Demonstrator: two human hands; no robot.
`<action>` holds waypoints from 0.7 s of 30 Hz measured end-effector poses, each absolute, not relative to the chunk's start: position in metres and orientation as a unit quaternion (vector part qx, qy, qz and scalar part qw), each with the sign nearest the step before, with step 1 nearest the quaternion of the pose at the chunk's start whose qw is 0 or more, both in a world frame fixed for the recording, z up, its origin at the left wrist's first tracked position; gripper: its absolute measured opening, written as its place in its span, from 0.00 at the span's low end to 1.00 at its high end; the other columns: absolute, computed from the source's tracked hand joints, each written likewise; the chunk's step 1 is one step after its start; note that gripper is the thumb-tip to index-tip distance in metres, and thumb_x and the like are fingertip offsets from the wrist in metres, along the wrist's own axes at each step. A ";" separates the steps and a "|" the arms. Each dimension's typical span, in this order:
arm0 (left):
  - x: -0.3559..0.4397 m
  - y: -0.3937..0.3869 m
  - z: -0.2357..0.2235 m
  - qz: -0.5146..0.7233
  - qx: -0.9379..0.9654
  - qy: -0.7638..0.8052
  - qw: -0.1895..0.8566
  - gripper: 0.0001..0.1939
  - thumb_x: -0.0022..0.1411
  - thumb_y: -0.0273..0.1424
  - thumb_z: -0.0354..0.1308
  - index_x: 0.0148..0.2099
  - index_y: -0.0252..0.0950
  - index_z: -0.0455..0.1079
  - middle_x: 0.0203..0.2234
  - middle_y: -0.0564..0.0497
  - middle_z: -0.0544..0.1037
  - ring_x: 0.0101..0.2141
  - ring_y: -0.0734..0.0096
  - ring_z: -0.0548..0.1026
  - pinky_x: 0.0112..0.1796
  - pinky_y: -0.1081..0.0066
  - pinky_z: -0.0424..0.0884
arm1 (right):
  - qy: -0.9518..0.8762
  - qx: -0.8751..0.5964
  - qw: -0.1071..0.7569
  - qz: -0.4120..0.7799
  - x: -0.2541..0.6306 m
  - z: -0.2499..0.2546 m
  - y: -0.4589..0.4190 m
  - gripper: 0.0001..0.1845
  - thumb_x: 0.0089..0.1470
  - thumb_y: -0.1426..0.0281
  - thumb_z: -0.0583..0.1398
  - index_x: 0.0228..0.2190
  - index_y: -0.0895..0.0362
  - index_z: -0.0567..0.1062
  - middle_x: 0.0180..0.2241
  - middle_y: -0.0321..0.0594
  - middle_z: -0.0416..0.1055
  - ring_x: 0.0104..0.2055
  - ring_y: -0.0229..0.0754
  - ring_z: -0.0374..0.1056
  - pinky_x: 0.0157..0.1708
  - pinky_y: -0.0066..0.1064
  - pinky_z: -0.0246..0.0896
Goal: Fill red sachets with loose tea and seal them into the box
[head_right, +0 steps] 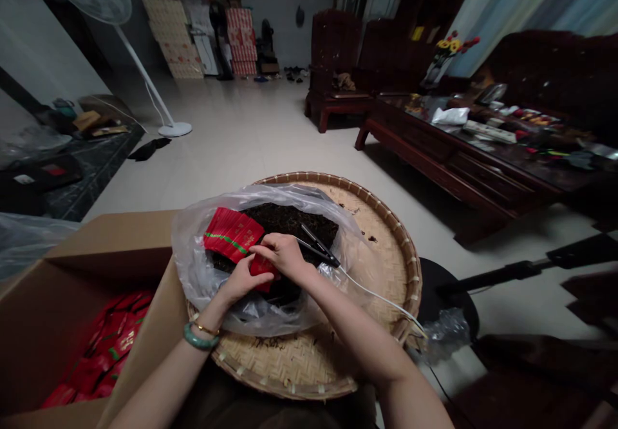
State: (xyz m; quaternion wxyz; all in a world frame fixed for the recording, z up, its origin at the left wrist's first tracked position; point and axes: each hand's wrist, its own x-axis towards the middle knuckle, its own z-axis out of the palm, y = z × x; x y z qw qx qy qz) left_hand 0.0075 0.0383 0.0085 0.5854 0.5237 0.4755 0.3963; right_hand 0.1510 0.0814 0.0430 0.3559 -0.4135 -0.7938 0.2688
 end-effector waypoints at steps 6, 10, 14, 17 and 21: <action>0.005 0.036 0.014 0.420 0.416 0.469 0.655 0.26 0.43 0.39 0.68 0.43 0.28 0.70 0.36 0.39 0.80 0.30 0.60 0.79 0.30 0.67 0.75 | -0.764 -0.533 0.332 0.147 0.177 0.044 0.088 0.15 0.61 0.65 0.50 0.41 0.58 0.72 0.38 0.44 0.71 0.41 0.42 0.65 0.41 0.31 0.58; 0.005 0.038 0.017 0.448 0.394 0.462 0.657 0.27 0.43 0.38 0.69 0.43 0.28 0.69 0.40 0.36 0.79 0.29 0.62 0.80 0.30 0.69 0.76 | -0.765 -0.631 0.128 0.023 0.206 0.031 0.086 0.32 0.49 0.65 0.62 0.54 0.62 0.63 0.46 0.56 0.66 0.47 0.54 0.61 0.42 0.40 0.58; 0.006 0.037 0.016 0.452 0.390 0.459 0.658 0.26 0.42 0.37 0.69 0.42 0.28 0.69 0.40 0.36 0.79 0.28 0.63 0.80 0.29 0.70 0.76 | -0.758 -0.651 0.029 0.035 0.218 0.019 0.084 0.34 0.47 0.69 0.63 0.55 0.62 0.61 0.44 0.55 0.67 0.46 0.54 0.62 0.41 0.39 0.58; 0.005 0.037 0.015 0.450 0.385 0.459 0.662 0.27 0.41 0.36 0.70 0.42 0.28 0.69 0.40 0.36 0.79 0.27 0.64 0.80 0.28 0.71 0.76 | -0.749 -0.657 0.037 0.076 0.223 0.019 0.090 0.33 0.45 0.70 0.64 0.53 0.60 0.63 0.45 0.53 0.67 0.47 0.52 0.63 0.41 0.36 0.59; 0.005 0.037 0.013 0.445 0.383 0.464 0.663 0.26 0.42 0.36 0.69 0.42 0.28 0.68 0.40 0.36 0.78 0.27 0.64 0.79 0.27 0.71 0.75 | -0.747 -0.631 0.124 0.167 0.236 0.033 0.099 0.32 0.44 0.69 0.65 0.52 0.62 0.66 0.47 0.52 0.67 0.48 0.50 0.65 0.45 0.35 0.59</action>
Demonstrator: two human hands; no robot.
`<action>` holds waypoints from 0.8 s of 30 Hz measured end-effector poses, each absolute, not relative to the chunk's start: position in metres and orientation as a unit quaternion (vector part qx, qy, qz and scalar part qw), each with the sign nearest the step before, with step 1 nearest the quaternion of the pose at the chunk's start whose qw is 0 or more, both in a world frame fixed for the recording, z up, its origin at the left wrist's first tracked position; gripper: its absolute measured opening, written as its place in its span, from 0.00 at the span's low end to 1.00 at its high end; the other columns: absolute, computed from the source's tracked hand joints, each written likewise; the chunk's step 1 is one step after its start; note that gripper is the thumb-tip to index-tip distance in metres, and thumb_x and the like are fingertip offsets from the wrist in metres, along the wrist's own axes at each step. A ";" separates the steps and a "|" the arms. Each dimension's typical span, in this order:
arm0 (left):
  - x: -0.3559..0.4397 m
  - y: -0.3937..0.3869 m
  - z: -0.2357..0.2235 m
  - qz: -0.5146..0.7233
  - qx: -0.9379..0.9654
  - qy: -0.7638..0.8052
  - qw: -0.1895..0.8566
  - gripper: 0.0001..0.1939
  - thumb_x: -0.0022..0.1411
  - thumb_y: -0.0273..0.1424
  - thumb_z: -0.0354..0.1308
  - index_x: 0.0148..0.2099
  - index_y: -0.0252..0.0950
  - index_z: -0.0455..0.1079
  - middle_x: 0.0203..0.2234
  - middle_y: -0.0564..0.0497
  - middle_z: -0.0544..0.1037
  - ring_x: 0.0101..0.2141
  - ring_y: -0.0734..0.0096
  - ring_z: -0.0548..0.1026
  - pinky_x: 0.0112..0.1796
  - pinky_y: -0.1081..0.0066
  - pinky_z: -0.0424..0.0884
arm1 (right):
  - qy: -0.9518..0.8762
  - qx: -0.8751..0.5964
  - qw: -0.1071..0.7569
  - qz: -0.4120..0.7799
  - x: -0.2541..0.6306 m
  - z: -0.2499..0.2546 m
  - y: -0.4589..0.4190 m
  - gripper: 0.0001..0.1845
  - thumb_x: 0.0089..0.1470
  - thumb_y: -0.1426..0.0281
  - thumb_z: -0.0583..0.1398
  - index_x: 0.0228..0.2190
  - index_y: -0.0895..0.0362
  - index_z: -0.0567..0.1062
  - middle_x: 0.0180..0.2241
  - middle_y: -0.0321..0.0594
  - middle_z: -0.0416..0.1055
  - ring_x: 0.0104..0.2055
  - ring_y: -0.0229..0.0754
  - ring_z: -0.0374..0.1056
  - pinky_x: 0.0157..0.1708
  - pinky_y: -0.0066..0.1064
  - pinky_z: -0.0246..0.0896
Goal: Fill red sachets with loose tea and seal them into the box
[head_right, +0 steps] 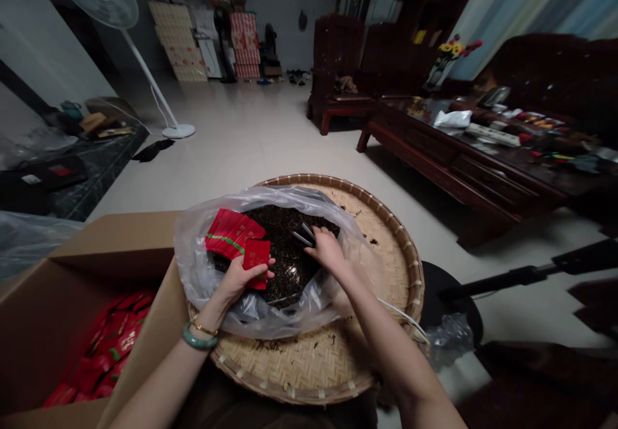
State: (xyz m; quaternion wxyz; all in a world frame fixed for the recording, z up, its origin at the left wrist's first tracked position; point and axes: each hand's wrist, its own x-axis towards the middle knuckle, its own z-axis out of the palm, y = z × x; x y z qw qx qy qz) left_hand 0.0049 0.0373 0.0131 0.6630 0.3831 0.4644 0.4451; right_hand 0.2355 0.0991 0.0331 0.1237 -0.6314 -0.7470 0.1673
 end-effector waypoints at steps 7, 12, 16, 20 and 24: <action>0.005 0.037 0.013 0.431 0.400 0.468 0.660 0.26 0.42 0.36 0.69 0.42 0.28 0.70 0.37 0.40 0.80 0.26 0.64 0.79 0.29 0.69 0.75 | -0.791 -0.454 0.195 0.361 0.230 0.079 0.089 0.30 0.44 0.62 0.66 0.49 0.58 0.71 0.46 0.45 0.71 0.46 0.48 0.67 0.45 0.36 0.61; 0.006 0.036 0.016 0.396 0.436 0.469 0.658 0.22 0.41 0.37 0.69 0.36 0.27 0.71 0.22 0.46 0.79 0.23 0.66 0.77 0.26 0.72 0.73 | -0.828 -0.400 0.178 0.350 0.198 0.086 0.083 0.20 0.47 0.67 0.63 0.44 0.57 0.75 0.41 0.43 0.75 0.42 0.45 0.70 0.41 0.32 0.62; 0.006 0.036 0.015 0.397 0.440 0.475 0.651 0.23 0.41 0.38 0.70 0.36 0.27 0.70 0.22 0.47 0.79 0.20 0.69 0.75 0.23 0.74 0.71 | -0.815 -0.420 0.208 0.341 0.189 0.081 0.085 0.15 0.48 0.72 0.62 0.41 0.57 0.77 0.40 0.43 0.76 0.41 0.45 0.70 0.42 0.33 0.61; 0.005 0.038 0.013 0.401 0.412 0.442 0.689 0.29 0.41 0.42 0.69 0.41 0.28 0.69 0.31 0.42 0.80 0.21 0.68 0.76 0.22 0.73 0.70 | -0.796 -0.431 0.215 0.366 0.192 0.074 0.088 0.16 0.49 0.71 0.61 0.41 0.58 0.77 0.41 0.43 0.76 0.42 0.45 0.71 0.42 0.34 0.62; 0.003 0.039 0.012 0.417 0.334 0.412 0.738 0.33 0.52 0.54 0.55 0.45 0.26 0.68 0.28 0.39 0.80 0.18 0.65 0.75 0.20 0.70 0.70 | -0.769 -0.449 0.216 0.401 0.196 0.071 0.090 0.17 0.47 0.70 0.62 0.41 0.58 0.77 0.41 0.42 0.75 0.42 0.46 0.70 0.43 0.34 0.62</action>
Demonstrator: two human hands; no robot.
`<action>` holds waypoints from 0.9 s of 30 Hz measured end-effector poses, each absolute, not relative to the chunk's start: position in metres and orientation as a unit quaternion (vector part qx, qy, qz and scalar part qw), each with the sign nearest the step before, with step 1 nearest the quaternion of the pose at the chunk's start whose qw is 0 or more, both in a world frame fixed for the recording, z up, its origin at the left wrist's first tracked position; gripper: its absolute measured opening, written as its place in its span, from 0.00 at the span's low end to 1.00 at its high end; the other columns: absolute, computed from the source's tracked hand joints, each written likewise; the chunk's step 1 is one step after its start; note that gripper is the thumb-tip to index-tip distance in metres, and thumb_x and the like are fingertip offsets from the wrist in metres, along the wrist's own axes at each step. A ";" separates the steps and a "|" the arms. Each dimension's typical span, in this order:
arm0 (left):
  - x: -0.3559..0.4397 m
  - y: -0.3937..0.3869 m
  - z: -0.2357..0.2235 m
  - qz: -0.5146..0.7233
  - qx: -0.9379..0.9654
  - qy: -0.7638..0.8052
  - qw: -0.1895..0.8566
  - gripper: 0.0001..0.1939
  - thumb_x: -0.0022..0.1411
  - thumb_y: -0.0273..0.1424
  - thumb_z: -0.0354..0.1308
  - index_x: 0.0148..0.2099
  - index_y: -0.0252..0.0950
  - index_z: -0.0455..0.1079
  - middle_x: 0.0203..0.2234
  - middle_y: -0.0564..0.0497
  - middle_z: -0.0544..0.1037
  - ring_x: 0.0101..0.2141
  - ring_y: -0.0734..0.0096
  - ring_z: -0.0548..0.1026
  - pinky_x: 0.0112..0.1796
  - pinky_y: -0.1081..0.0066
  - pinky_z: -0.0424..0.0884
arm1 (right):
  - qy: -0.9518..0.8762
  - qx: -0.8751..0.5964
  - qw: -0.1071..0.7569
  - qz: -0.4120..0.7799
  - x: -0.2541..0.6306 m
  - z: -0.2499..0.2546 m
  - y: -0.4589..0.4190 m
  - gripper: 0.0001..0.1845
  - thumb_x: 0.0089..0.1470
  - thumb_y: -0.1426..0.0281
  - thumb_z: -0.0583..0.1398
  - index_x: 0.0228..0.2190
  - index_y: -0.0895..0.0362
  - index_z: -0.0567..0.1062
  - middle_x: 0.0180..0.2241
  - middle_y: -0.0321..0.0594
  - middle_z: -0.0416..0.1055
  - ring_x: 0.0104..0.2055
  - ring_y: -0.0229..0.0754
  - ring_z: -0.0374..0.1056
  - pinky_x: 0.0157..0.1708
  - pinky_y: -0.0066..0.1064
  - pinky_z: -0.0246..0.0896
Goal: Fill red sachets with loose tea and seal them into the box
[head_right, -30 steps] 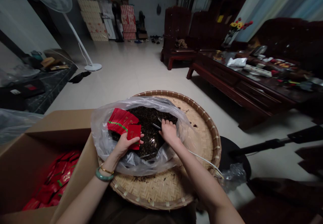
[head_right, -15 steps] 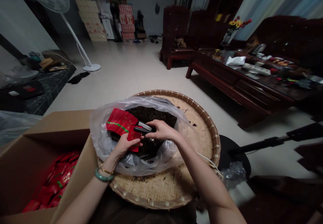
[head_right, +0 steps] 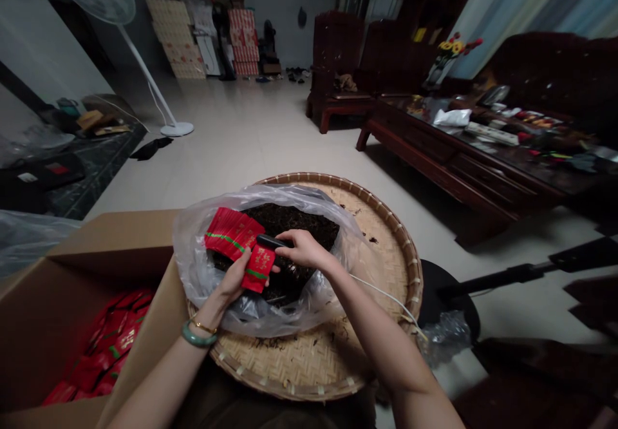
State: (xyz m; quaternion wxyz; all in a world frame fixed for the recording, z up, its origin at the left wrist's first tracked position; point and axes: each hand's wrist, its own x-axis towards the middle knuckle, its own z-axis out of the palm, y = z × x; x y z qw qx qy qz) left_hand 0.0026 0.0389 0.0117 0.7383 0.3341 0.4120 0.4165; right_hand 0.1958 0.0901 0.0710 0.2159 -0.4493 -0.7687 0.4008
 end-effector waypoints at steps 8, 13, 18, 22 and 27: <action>0.003 0.041 0.012 0.420 0.279 0.414 0.758 0.27 0.63 0.44 0.47 0.51 0.24 0.67 0.25 0.41 0.80 0.20 0.65 0.76 0.22 0.70 0.71 | -0.678 -0.437 0.235 0.542 0.200 0.068 0.089 0.23 0.47 0.63 0.62 0.46 0.58 0.74 0.43 0.40 0.74 0.37 0.42 0.70 0.30 0.28 0.64; 0.004 0.041 0.012 0.427 0.268 0.414 0.758 0.25 0.63 0.41 0.48 0.51 0.25 0.67 0.26 0.41 0.80 0.24 0.63 0.77 0.23 0.71 0.72 | -0.729 -0.463 0.271 0.425 0.191 0.062 0.088 0.15 0.45 0.69 0.63 0.38 0.58 0.78 0.38 0.40 0.76 0.41 0.45 0.70 0.44 0.35 0.62; 0.005 0.040 0.016 0.426 0.261 0.426 0.754 0.24 0.63 0.40 0.48 0.50 0.24 0.68 0.25 0.42 0.80 0.22 0.64 0.77 0.23 0.69 0.72 | -0.725 -0.464 0.251 0.443 0.189 0.064 0.087 0.18 0.44 0.67 0.64 0.40 0.59 0.77 0.39 0.41 0.76 0.41 0.46 0.70 0.42 0.34 0.62; 0.005 0.039 0.017 0.422 0.268 0.422 0.756 0.25 0.62 0.41 0.49 0.50 0.25 0.68 0.25 0.42 0.80 0.24 0.62 0.78 0.24 0.70 0.72 | -0.723 -0.465 0.258 0.439 0.189 0.065 0.087 0.16 0.44 0.67 0.64 0.38 0.59 0.77 0.38 0.40 0.76 0.41 0.45 0.70 0.42 0.33 0.62; 0.003 0.039 0.013 0.413 0.284 0.410 0.762 0.27 0.59 0.45 0.51 0.50 0.27 0.68 0.25 0.43 0.80 0.26 0.61 0.78 0.25 0.69 0.72 | -0.726 -0.456 0.265 0.442 0.188 0.066 0.087 0.14 0.45 0.67 0.64 0.36 0.58 0.78 0.37 0.40 0.76 0.39 0.45 0.70 0.41 0.33 0.62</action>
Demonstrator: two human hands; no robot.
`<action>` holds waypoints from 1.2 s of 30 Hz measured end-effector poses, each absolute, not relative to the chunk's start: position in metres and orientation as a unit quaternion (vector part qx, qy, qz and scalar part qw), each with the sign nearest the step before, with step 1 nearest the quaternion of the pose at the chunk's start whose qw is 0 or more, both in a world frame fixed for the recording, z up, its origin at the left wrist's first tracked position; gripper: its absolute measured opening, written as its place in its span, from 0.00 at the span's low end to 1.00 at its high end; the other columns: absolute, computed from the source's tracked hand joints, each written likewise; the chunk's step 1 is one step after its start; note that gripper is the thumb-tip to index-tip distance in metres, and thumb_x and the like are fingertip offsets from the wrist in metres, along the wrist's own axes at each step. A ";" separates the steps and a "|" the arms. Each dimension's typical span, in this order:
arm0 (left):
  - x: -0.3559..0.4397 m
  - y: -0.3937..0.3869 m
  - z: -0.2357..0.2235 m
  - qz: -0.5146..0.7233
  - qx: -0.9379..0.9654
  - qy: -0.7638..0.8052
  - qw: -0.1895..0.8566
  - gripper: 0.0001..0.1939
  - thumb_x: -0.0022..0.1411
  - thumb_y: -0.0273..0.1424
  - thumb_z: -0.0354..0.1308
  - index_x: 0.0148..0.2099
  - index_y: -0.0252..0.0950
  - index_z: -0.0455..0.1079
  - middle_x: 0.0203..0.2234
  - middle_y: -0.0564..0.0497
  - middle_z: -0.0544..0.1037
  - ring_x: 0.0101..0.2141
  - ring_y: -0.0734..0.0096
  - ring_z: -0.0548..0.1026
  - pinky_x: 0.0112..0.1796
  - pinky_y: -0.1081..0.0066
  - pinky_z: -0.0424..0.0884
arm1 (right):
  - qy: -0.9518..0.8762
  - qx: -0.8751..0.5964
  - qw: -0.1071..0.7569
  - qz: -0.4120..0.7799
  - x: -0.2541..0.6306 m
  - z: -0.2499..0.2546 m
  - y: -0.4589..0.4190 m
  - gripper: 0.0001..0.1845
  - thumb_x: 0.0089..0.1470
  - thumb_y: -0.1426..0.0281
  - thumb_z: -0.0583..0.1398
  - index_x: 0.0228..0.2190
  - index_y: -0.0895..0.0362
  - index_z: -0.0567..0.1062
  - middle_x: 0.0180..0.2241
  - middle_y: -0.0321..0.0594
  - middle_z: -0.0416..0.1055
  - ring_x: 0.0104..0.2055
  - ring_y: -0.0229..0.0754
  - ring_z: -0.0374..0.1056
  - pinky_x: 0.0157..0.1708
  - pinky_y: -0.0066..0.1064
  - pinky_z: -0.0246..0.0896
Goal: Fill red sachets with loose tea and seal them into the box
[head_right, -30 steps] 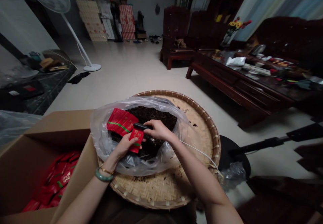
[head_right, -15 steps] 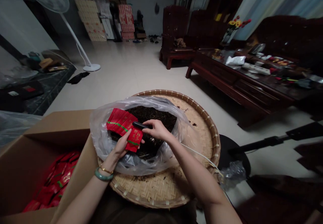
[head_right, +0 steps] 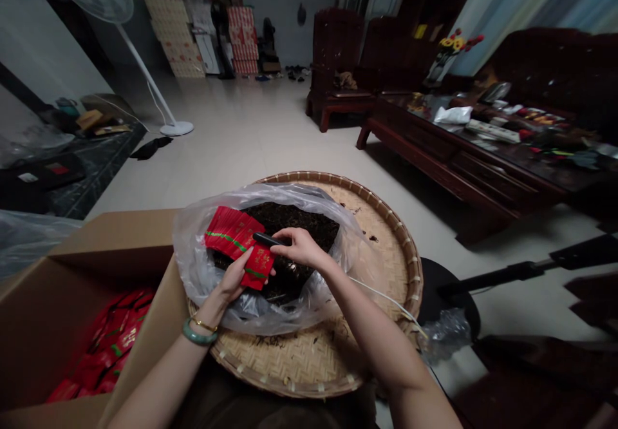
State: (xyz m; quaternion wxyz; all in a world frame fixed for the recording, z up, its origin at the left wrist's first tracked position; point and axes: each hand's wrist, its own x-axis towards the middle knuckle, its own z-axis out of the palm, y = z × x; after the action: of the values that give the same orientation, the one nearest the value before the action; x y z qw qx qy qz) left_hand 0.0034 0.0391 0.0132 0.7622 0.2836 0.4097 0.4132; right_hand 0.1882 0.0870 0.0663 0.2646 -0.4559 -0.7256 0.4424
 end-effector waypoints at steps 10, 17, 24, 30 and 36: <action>0.002 0.039 0.012 0.407 0.299 0.423 0.752 0.30 0.57 0.48 0.52 0.48 0.25 0.70 0.26 0.41 0.80 0.27 0.59 0.78 0.24 0.68 0.71 | -0.677 -0.478 0.273 0.489 0.207 0.060 0.099 0.22 0.48 0.61 0.62 0.43 0.60 0.74 0.37 0.42 0.75 0.32 0.40 0.70 0.32 0.30 0.63; 0.001 0.040 0.013 0.407 0.304 0.417 0.754 0.30 0.57 0.49 0.52 0.49 0.27 0.70 0.26 0.42 0.80 0.28 0.59 0.78 0.26 0.68 0.72 | -0.736 -0.600 0.239 0.203 0.231 0.038 0.112 0.26 0.47 0.65 0.63 0.47 0.63 0.71 0.45 0.52 0.70 0.48 0.50 0.65 0.48 0.39 0.57; 0.002 0.040 0.009 0.393 0.322 0.427 0.748 0.28 0.58 0.48 0.52 0.45 0.28 0.72 0.22 0.44 0.79 0.22 0.62 0.76 0.23 0.68 0.71 | -0.808 -0.433 0.314 0.247 0.176 0.054 0.086 0.16 0.58 0.59 0.55 0.42 0.55 0.72 0.33 0.40 0.71 0.35 0.39 0.65 0.37 0.29 0.58; 0.002 0.040 0.005 0.381 0.331 0.420 0.754 0.27 0.58 0.48 0.53 0.44 0.27 0.73 0.21 0.43 0.79 0.20 0.63 0.75 0.23 0.67 0.71 | -0.829 -0.422 0.298 0.215 0.157 0.044 0.086 0.18 0.61 0.61 0.50 0.25 0.56 0.69 0.26 0.40 0.67 0.29 0.38 0.62 0.32 0.28 0.55; 0.002 0.040 0.006 0.375 0.328 0.423 0.757 0.26 0.57 0.48 0.53 0.41 0.26 0.73 0.20 0.44 0.79 0.21 0.63 0.75 0.24 0.67 0.71 | -0.787 -0.428 0.299 0.329 0.170 0.048 0.083 0.14 0.59 0.63 0.52 0.29 0.57 0.71 0.28 0.37 0.71 0.29 0.35 0.64 0.31 0.25 0.57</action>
State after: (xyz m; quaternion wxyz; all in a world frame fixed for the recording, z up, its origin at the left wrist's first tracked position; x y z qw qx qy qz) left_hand 0.0021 0.0400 0.0057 0.7568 0.3284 0.4228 0.3750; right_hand 0.1695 0.0831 0.0480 0.2993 -0.4279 -0.7868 0.3292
